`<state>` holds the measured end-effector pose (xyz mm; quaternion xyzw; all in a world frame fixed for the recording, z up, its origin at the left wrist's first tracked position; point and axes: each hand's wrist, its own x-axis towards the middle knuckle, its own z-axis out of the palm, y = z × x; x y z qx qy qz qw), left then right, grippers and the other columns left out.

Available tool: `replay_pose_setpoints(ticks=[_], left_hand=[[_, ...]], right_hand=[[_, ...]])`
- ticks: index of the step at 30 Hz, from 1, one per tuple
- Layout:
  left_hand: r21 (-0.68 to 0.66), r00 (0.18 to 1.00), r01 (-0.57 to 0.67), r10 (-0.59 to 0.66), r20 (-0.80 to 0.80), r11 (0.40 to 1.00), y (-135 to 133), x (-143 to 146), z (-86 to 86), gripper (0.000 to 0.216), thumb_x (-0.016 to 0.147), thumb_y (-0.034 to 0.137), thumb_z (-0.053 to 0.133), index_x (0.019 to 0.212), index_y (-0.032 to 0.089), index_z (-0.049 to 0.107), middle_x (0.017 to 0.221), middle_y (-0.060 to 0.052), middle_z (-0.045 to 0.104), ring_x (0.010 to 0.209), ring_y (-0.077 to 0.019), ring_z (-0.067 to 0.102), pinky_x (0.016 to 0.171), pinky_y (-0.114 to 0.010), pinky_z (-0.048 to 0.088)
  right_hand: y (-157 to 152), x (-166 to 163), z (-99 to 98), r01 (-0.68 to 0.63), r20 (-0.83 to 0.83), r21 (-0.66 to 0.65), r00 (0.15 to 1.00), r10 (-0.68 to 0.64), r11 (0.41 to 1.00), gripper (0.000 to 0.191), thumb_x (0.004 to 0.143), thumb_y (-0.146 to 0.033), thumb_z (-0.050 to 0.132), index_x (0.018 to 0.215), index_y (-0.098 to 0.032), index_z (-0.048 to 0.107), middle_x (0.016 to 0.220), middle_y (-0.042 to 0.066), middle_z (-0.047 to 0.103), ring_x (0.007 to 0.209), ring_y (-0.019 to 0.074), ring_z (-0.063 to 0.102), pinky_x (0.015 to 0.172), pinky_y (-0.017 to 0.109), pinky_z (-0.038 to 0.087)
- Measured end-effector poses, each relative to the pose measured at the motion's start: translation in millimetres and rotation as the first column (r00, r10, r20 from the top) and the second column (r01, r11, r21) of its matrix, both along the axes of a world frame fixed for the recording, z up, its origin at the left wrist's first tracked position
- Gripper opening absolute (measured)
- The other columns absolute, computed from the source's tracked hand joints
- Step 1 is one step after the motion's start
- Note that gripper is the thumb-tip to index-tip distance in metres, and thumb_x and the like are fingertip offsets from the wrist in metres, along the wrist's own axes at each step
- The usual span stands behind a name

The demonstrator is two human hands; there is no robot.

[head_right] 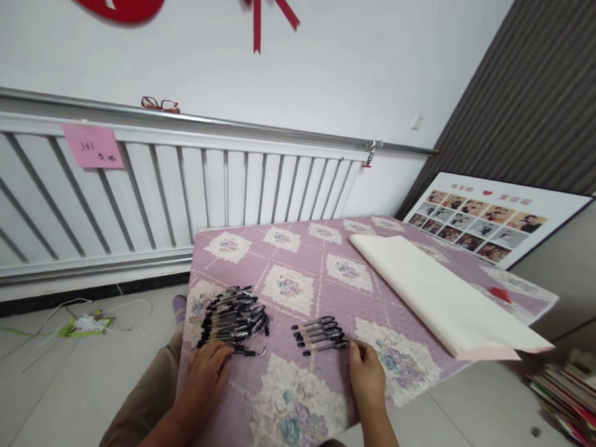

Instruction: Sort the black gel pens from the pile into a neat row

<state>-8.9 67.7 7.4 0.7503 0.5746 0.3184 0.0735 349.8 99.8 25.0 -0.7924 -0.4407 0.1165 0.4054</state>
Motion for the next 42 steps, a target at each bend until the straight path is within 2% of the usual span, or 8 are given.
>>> replay_pose_setpoints(ticks=[6, 13, 16, 19, 23, 29, 37, 42], left_hand=[[-0.061, 0.998, -0.007, 0.003, -0.065, 0.998, -3.7, 5.5, 6.9, 0.026, 0.086, 0.015, 0.047, 0.103, 0.025, 0.063, 0.108, -0.004, 0.060, 0.103, -0.0216, 0.050, 0.094, -0.039, 0.032], [-0.047, 0.995, 0.014, -0.019, -0.100, 0.999, -4.9, 4.6, 4.1, 0.025, 0.087, 0.016, 0.047, 0.104, 0.026, 0.063, 0.106, -0.004, 0.059, 0.102, -0.0220, 0.049, 0.094, -0.040, 0.031], [-0.042, 0.995, 0.009, -0.013, -0.099, 0.999, -5.8, 4.7, 6.0, 0.026, 0.087, 0.015, 0.047, 0.105, 0.026, 0.062, 0.107, -0.004, 0.059, 0.102, -0.0221, 0.049, 0.095, -0.041, 0.031], [-0.045, 0.994, 0.009, -0.014, -0.112, 0.999, -6.2, 4.9, 8.7, 0.027, 0.087, 0.015, 0.046, 0.107, 0.026, 0.061, 0.110, -0.004, 0.057, 0.105, -0.0217, 0.048, 0.095, -0.040, 0.031], [-0.058, 0.990, 0.020, -0.028, -0.140, 0.998, -6.3, 5.1, 10.9, 0.027, 0.087, 0.016, 0.046, 0.108, 0.027, 0.060, 0.111, -0.003, 0.057, 0.107, -0.0218, 0.047, 0.094, -0.039, 0.032], [-0.060, 0.987, 0.009, -0.018, -0.159, 0.998, -6.6, 5.9, 12.1, 0.025, 0.088, 0.017, 0.048, 0.106, 0.027, 0.061, 0.103, -0.002, 0.058, 0.100, -0.0215, 0.049, 0.093, -0.040, 0.031], [-0.058, 0.986, 0.001, -0.010, -0.167, 0.998, -7.4, 6.0, 13.1, 0.020, 0.088, 0.019, 0.049, 0.099, 0.025, 0.063, 0.102, -0.004, 0.056, 0.100, -0.0225, 0.048, 0.091, -0.040, 0.032], [-0.037, 0.988, 0.024, -0.029, -0.152, 0.999, -8.8, 6.1, 13.0, 0.016, 0.087, 0.019, 0.049, 0.096, 0.025, 0.062, 0.104, -0.003, 0.057, 0.101, -0.0227, 0.048, 0.093, -0.041, 0.031]], right_hand=[[-12.5, -28.8, -4.1, 0.040, -0.048, 0.099, 0.998, -0.035, 0.994, 0.040, 0.071, -0.051, 0.045, 0.086, -0.018, 0.061, 0.087, 0.010, 0.068, 0.083, 0.0254, 0.062, 0.078, 0.035, 0.047], [-22.7, -100.6, -15.8, -0.217, -0.040, 0.202, 0.973, 0.229, 0.955, 0.034, 0.079, -0.046, 0.045, 0.085, -0.018, 0.062, 0.084, 0.009, 0.069, 0.081, 0.0226, 0.063, 0.078, 0.032, 0.049], [-22.4, -133.1, -18.3, -0.384, 0.090, 0.188, 0.923, 0.373, 0.904, 0.028, 0.083, -0.038, 0.045, 0.088, -0.019, 0.064, 0.089, 0.009, 0.069, 0.084, 0.0221, 0.063, 0.079, 0.033, 0.050], [-18.6, -155.3, -18.2, -0.558, 0.281, 0.194, 0.819, 0.500, 0.807, 0.026, 0.085, -0.026, 0.044, 0.099, -0.021, 0.066, 0.098, 0.008, 0.068, 0.093, 0.0213, 0.062, 0.085, 0.035, 0.050], [-14.4, -166.1, -17.9, -0.660, 0.473, 0.155, 0.703, 0.531, 0.735, 0.034, 0.085, -0.015, 0.043, 0.110, -0.024, 0.064, 0.107, 0.007, 0.067, 0.099, 0.0212, 0.060, 0.089, 0.037, 0.049], [-15.7, -165.9, -20.6, -0.629, 0.536, 0.042, 0.670, 0.514, 0.776, 0.030, 0.082, -0.011, 0.046, 0.100, -0.023, 0.066, 0.094, 0.006, 0.067, 0.088, 0.0217, 0.059, 0.081, 0.034, 0.048], [-18.4, -166.7, -23.0, -0.580, 0.572, 0.047, 0.683, 0.454, 0.814, 0.018, 0.083, -0.014, 0.046, 0.082, -0.023, 0.062, 0.079, 0.005, 0.062, 0.077, 0.0211, 0.056, 0.073, 0.031, 0.045], [-19.0, -163.9, -26.7, -0.558, 0.547, 0.062, 0.712, 0.439, 0.827, 0.018, 0.087, -0.019, 0.044, 0.085, -0.022, 0.062, 0.079, 0.005, 0.064, 0.078, 0.0210, 0.058, 0.074, 0.032, 0.045]])
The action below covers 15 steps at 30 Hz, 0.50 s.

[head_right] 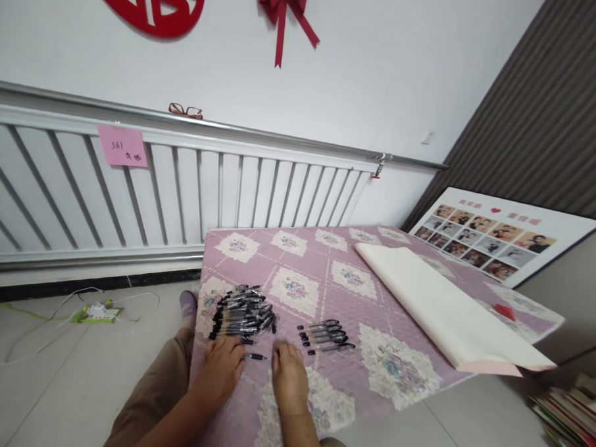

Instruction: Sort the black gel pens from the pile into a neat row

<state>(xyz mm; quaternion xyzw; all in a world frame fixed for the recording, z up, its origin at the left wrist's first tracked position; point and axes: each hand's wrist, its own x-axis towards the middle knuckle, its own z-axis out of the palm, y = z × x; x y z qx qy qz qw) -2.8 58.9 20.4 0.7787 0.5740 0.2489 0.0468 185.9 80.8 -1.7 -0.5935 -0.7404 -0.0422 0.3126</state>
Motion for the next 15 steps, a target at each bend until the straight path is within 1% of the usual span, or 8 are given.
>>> replay_pose_setpoints(ticks=[4, 6, 9, 11, 15], left_hand=[[-0.027, 1.000, 0.018, -0.017, 0.002, 0.999, -0.4, -0.2, 2.1, 0.016, 0.089, 0.021, 0.049, 0.097, 0.025, 0.061, 0.100, -0.002, 0.058, 0.099, -0.0226, 0.050, 0.092, -0.042, 0.032], [-0.044, 1.000, 0.025, -0.025, -0.008, 0.999, 0.1, -0.6, 3.3, 0.016, 0.089, 0.022, 0.050, 0.100, 0.026, 0.061, 0.099, -0.002, 0.058, 0.099, -0.0226, 0.050, 0.092, -0.042, 0.032], [-0.072, 0.999, 0.049, -0.050, -0.022, 0.996, 1.0, -1.8, 4.8, 0.016, 0.088, 0.024, 0.052, 0.101, 0.027, 0.062, 0.097, -0.002, 0.058, 0.097, -0.0219, 0.050, 0.091, -0.041, 0.033], [-0.085, 0.998, 0.062, -0.065, -0.027, 0.994, 1.3, -2.4, 5.6, 0.014, 0.088, 0.026, 0.053, 0.098, 0.027, 0.063, 0.097, -0.002, 0.058, 0.095, -0.0216, 0.050, 0.090, -0.040, 0.033], [-0.110, 0.996, 0.081, -0.085, -0.033, 0.991, 1.7, -2.5, 7.2, 0.011, 0.088, 0.027, 0.054, 0.093, 0.027, 0.064, 0.096, -0.001, 0.058, 0.094, -0.0212, 0.050, 0.089, -0.040, 0.033]], right_hand=[[0.6, 3.1, -1.4, 0.029, -0.047, 0.039, 0.999, -0.027, 0.999, 0.025, 0.091, -0.022, 0.040, 0.103, -0.019, 0.062, 0.090, 0.008, 0.066, 0.085, 0.0216, 0.059, 0.080, 0.033, 0.046], [1.0, 3.6, -0.5, 0.025, -0.057, 0.051, 0.998, -0.022, 0.998, 0.029, 0.091, -0.022, 0.038, 0.108, -0.020, 0.061, 0.090, 0.008, 0.065, 0.085, 0.0213, 0.059, 0.080, 0.033, 0.046], [1.0, 2.9, 1.8, 0.013, -0.058, 0.024, 0.998, -0.012, 1.000, 0.029, 0.091, -0.022, 0.038, 0.102, -0.020, 0.064, 0.086, 0.008, 0.065, 0.082, 0.0209, 0.059, 0.079, 0.033, 0.047], [0.7, 2.3, 3.0, 0.010, -0.072, 0.006, 0.997, -0.010, 1.000, 0.027, 0.089, -0.021, 0.039, 0.097, -0.020, 0.065, 0.084, 0.008, 0.065, 0.082, 0.0208, 0.059, 0.078, 0.033, 0.048], [0.0, 2.4, 2.9, 0.003, -0.150, -0.014, 0.989, -0.005, 1.000, 0.024, 0.087, -0.019, 0.042, 0.093, -0.019, 0.065, 0.086, 0.008, 0.066, 0.084, 0.0211, 0.060, 0.080, 0.034, 0.048]])
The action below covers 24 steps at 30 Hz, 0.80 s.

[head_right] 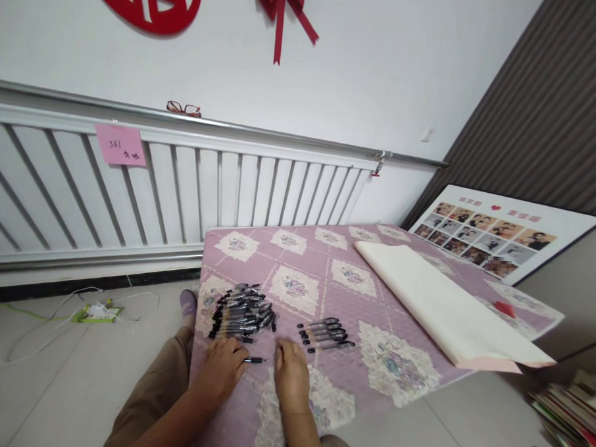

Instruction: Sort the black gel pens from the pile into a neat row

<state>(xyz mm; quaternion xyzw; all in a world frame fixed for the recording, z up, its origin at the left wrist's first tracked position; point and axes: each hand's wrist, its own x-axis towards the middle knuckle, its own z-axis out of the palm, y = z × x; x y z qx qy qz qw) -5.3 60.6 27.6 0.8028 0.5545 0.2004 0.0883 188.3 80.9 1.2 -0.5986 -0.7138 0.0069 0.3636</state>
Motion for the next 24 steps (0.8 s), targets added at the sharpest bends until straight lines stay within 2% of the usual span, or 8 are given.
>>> replay_pose_setpoints(ticks=[7, 14, 18, 24], left_hand=[[-0.058, 1.000, -0.006, 0.006, -0.007, 0.998, 2.0, 0.1, -2.1, 0.016, 0.092, 0.026, 0.046, 0.096, 0.024, 0.061, 0.101, -0.002, 0.058, 0.096, -0.0208, 0.050, 0.088, -0.037, 0.035], [-0.075, 0.998, -0.044, 0.048, 0.049, 0.996, 2.2, 1.1, -5.1, 0.019, 0.093, 0.021, 0.041, 0.100, 0.023, 0.059, 0.102, -0.003, 0.061, 0.101, -0.0215, 0.051, 0.092, -0.038, 0.033], [-0.077, 0.997, -0.029, 0.034, 0.069, 0.997, 2.2, 0.8, -6.0, 0.020, 0.092, 0.020, 0.041, 0.102, 0.022, 0.058, 0.101, -0.004, 0.063, 0.099, -0.0216, 0.053, 0.091, -0.037, 0.034], [-0.060, 0.998, -0.017, 0.021, 0.063, 0.998, 1.5, 0.7, -6.2, 0.023, 0.092, 0.020, 0.041, 0.107, 0.023, 0.058, 0.101, -0.003, 0.062, 0.099, -0.0209, 0.053, 0.090, -0.036, 0.036]], right_hand=[[0.6, 2.5, -2.1, 0.016, -0.166, -0.046, 0.986, -0.023, 0.999, 0.021, 0.083, -0.024, 0.045, 0.087, -0.017, 0.064, 0.085, 0.009, 0.068, 0.081, 0.0217, 0.063, 0.078, 0.033, 0.049], [-2.1, 3.6, 5.3, 0.051, -0.335, -0.109, 0.938, -0.085, 0.993, 0.020, 0.081, -0.037, 0.049, 0.075, -0.020, 0.059, 0.075, 0.005, 0.065, 0.072, 0.0210, 0.059, 0.071, 0.031, 0.045], [-4.0, -1.3, 6.7, 0.030, -0.540, -0.209, 0.830, -0.141, 0.978, 0.024, 0.079, -0.042, 0.051, 0.080, -0.020, 0.060, 0.076, 0.004, 0.065, 0.074, 0.0207, 0.059, 0.072, 0.031, 0.046], [-5.1, -16.2, 2.7, -0.127, -0.755, -0.269, 0.644, -0.127, 0.955, 0.030, 0.071, -0.042, 0.062, 0.089, -0.018, 0.063, 0.086, 0.006, 0.069, 0.082, 0.0218, 0.061, 0.079, 0.032, 0.046]])
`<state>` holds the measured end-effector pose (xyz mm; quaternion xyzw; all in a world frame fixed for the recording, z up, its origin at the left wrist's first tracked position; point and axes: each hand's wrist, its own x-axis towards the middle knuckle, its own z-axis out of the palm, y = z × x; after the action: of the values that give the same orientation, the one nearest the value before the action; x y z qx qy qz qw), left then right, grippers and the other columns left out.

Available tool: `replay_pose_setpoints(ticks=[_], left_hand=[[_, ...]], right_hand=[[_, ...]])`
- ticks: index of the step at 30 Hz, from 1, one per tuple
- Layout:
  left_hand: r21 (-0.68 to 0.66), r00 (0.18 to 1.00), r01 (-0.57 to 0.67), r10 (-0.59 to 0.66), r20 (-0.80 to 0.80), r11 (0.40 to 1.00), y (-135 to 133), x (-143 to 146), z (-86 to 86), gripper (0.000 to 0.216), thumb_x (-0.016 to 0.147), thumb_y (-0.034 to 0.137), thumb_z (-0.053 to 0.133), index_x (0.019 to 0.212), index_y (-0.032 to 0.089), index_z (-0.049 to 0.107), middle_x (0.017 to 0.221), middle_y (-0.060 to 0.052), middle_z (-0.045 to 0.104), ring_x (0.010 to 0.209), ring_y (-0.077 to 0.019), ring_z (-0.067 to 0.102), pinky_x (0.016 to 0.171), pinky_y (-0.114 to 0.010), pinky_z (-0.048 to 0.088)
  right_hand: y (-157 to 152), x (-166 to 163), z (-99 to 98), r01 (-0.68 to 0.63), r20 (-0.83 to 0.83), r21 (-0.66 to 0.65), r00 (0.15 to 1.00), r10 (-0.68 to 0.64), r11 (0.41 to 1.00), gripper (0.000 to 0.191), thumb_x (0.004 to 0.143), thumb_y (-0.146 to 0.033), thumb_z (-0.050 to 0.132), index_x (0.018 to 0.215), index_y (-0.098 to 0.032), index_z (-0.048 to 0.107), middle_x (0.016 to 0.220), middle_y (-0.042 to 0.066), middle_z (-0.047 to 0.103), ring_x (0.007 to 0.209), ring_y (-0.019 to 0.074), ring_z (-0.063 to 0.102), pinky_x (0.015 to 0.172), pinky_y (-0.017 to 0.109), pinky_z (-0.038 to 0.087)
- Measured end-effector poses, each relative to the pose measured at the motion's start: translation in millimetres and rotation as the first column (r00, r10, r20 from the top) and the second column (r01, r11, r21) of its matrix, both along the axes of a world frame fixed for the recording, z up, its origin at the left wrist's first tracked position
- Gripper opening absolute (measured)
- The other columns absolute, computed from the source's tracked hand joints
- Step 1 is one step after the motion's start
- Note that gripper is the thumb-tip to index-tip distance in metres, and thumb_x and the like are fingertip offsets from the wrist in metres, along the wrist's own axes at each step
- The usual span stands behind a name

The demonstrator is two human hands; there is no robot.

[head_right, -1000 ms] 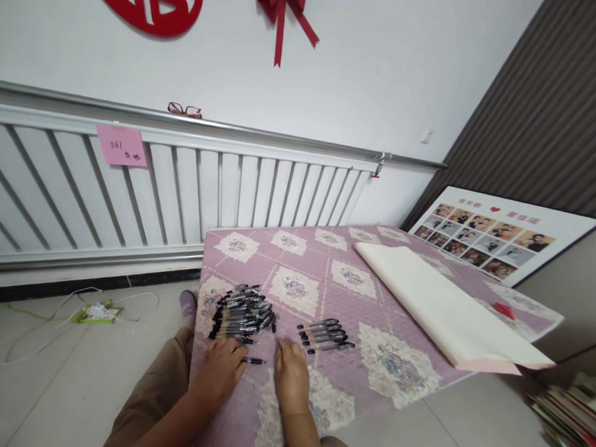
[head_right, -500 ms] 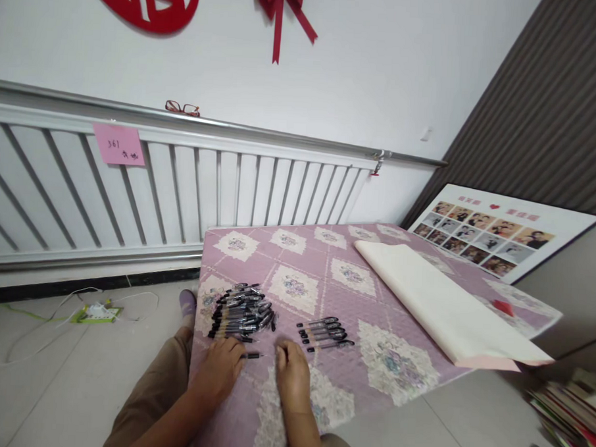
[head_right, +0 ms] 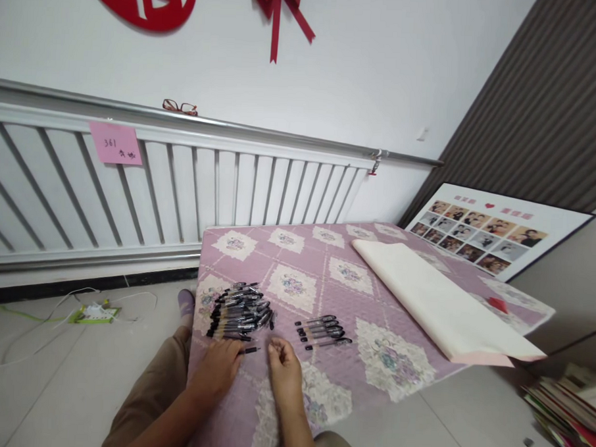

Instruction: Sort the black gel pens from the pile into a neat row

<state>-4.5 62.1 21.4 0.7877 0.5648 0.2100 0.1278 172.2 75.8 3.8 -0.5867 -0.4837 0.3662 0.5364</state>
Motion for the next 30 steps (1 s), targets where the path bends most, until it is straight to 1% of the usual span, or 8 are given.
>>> replay_pose_setpoints(ticks=[2, 4, 7, 10, 13, 20, 25, 30], left_hand=[[0.007, 1.000, 0.007, -0.007, -0.015, 1.000, -0.3, -0.2, 1.4, 0.025, 0.092, 0.020, 0.042, 0.110, 0.024, 0.058, 0.102, -0.003, 0.062, 0.099, -0.0206, 0.053, 0.090, -0.035, 0.036], [0.013, 0.999, 0.020, -0.019, -0.026, 1.000, -0.7, -0.8, 3.1, 0.025, 0.092, 0.021, 0.043, 0.111, 0.026, 0.058, 0.102, -0.002, 0.062, 0.099, -0.0204, 0.053, 0.089, -0.035, 0.036], [0.028, 0.999, 0.042, -0.041, -0.029, 0.999, -1.6, -1.7, 5.0, 0.023, 0.092, 0.023, 0.043, 0.109, 0.027, 0.059, 0.101, -0.001, 0.061, 0.097, -0.0198, 0.053, 0.087, -0.034, 0.037], [0.049, 0.999, 0.042, -0.040, -0.035, 0.998, -2.7, -1.9, 5.2, 0.022, 0.092, 0.023, 0.043, 0.106, 0.027, 0.060, 0.099, -0.001, 0.061, 0.096, -0.0197, 0.054, 0.087, -0.035, 0.037], [0.063, 0.999, 0.030, -0.027, -0.034, 0.998, -3.4, -1.6, 4.4, 0.021, 0.092, 0.022, 0.044, 0.105, 0.027, 0.060, 0.099, -0.001, 0.061, 0.097, -0.0204, 0.053, 0.088, -0.036, 0.036], [0.078, 1.000, -0.001, 0.002, -0.023, 0.997, -2.5, -1.8, 0.8, 0.020, 0.091, 0.023, 0.046, 0.104, 0.027, 0.060, 0.098, -0.001, 0.062, 0.096, -0.0212, 0.053, 0.091, -0.039, 0.034], [0.096, 1.000, 0.002, 0.000, -0.014, 0.995, -2.5, -2.1, -2.1, 0.022, 0.092, 0.023, 0.043, 0.104, 0.027, 0.061, 0.099, -0.002, 0.062, 0.097, -0.0207, 0.052, 0.092, -0.038, 0.034], [0.075, 1.000, 0.022, -0.021, -0.013, 0.997, -3.0, -2.3, 1.4, 0.022, 0.092, 0.022, 0.041, 0.104, 0.026, 0.060, 0.098, -0.002, 0.061, 0.097, -0.0203, 0.052, 0.091, -0.037, 0.034]], right_hand=[[-0.8, -0.8, 0.5, -0.007, -0.051, -0.002, 0.999, 0.007, 1.000, 0.030, 0.069, -0.042, 0.064, 0.088, -0.018, 0.064, 0.083, 0.006, 0.069, 0.080, 0.0211, 0.061, 0.077, 0.031, 0.046], [-2.1, 0.4, 2.7, -0.024, -0.086, -0.013, 0.996, 0.022, 1.000, 0.029, 0.070, -0.042, 0.065, 0.085, -0.018, 0.065, 0.077, 0.004, 0.067, 0.072, 0.0192, 0.059, 0.071, 0.030, 0.046], [-4.9, 2.1, 7.6, -0.064, -0.080, -0.035, 0.995, 0.061, 0.997, 0.027, 0.073, -0.044, 0.062, 0.082, -0.018, 0.065, 0.064, 0.000, 0.061, 0.061, 0.0158, 0.054, 0.062, 0.027, 0.043], [-7.0, 1.7, 11.9, -0.094, -0.063, -0.036, 0.994, 0.092, 0.995, 0.027, 0.074, -0.045, 0.062, 0.080, -0.019, 0.065, 0.063, -0.001, 0.060, 0.059, 0.0149, 0.051, 0.059, 0.025, 0.041], [-7.2, 1.2, 13.9, -0.124, -0.066, -0.051, 0.990, 0.121, 0.991, 0.028, 0.072, -0.045, 0.063, 0.081, -0.019, 0.066, 0.066, 0.000, 0.062, 0.060, 0.0157, 0.053, 0.059, 0.025, 0.042], [-6.6, 1.9, 16.2, -0.176, -0.063, -0.049, 0.983, 0.173, 0.983, 0.023, 0.070, -0.040, 0.067, 0.081, -0.020, 0.066, 0.075, 0.001, 0.065, 0.072, 0.0176, 0.057, 0.070, 0.027, 0.044], [-7.3, 0.8, 18.9, -0.209, -0.051, -0.055, 0.977, 0.206, 0.976, 0.022, 0.069, -0.039, 0.067, 0.079, -0.019, 0.066, 0.073, 0.001, 0.066, 0.071, 0.0175, 0.058, 0.069, 0.027, 0.045], [-6.4, -0.4, 18.4, -0.235, 0.024, -0.045, 0.971, 0.236, 0.971, 0.022, 0.068, -0.039, 0.066, 0.077, -0.019, 0.067, 0.072, 0.002, 0.066, 0.069, 0.0180, 0.058, 0.068, 0.029, 0.045]])
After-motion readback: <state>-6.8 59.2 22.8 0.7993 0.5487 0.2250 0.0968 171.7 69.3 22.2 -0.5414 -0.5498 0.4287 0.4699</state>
